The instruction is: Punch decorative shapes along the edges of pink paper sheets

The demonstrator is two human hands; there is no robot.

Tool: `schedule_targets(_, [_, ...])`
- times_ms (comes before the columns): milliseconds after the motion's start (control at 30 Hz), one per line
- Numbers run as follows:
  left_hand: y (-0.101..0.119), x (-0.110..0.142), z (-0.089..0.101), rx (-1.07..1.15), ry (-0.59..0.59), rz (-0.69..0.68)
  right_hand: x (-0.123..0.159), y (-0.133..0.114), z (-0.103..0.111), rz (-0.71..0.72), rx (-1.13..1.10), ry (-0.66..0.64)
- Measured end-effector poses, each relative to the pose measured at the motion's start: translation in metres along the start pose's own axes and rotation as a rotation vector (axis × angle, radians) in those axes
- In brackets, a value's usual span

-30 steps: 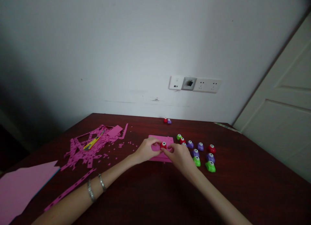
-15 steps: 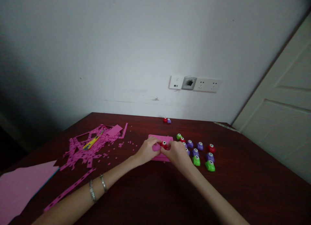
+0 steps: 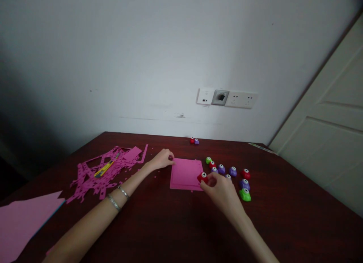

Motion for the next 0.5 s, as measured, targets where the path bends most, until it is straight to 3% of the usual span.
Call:
schedule_targets(167, [-0.012,-0.010,-0.012,0.022,-0.018,0.045,0.009,0.011,-0.011,-0.025,-0.049,0.009])
schedule_targets(500, [-0.013,-0.022,-0.012,0.022,-0.107,0.071,0.008,0.023,-0.026,-0.039,-0.008,-0.053])
Point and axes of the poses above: each hand's wrist, its own x-axis away from the middle knuckle, its own z-axis out of the back of the hand, y = z × x, the point moved 1 cm from there along -x, towards the middle knuckle, and after that the axes turned 5 degrees about y, right-handed, at the moved point
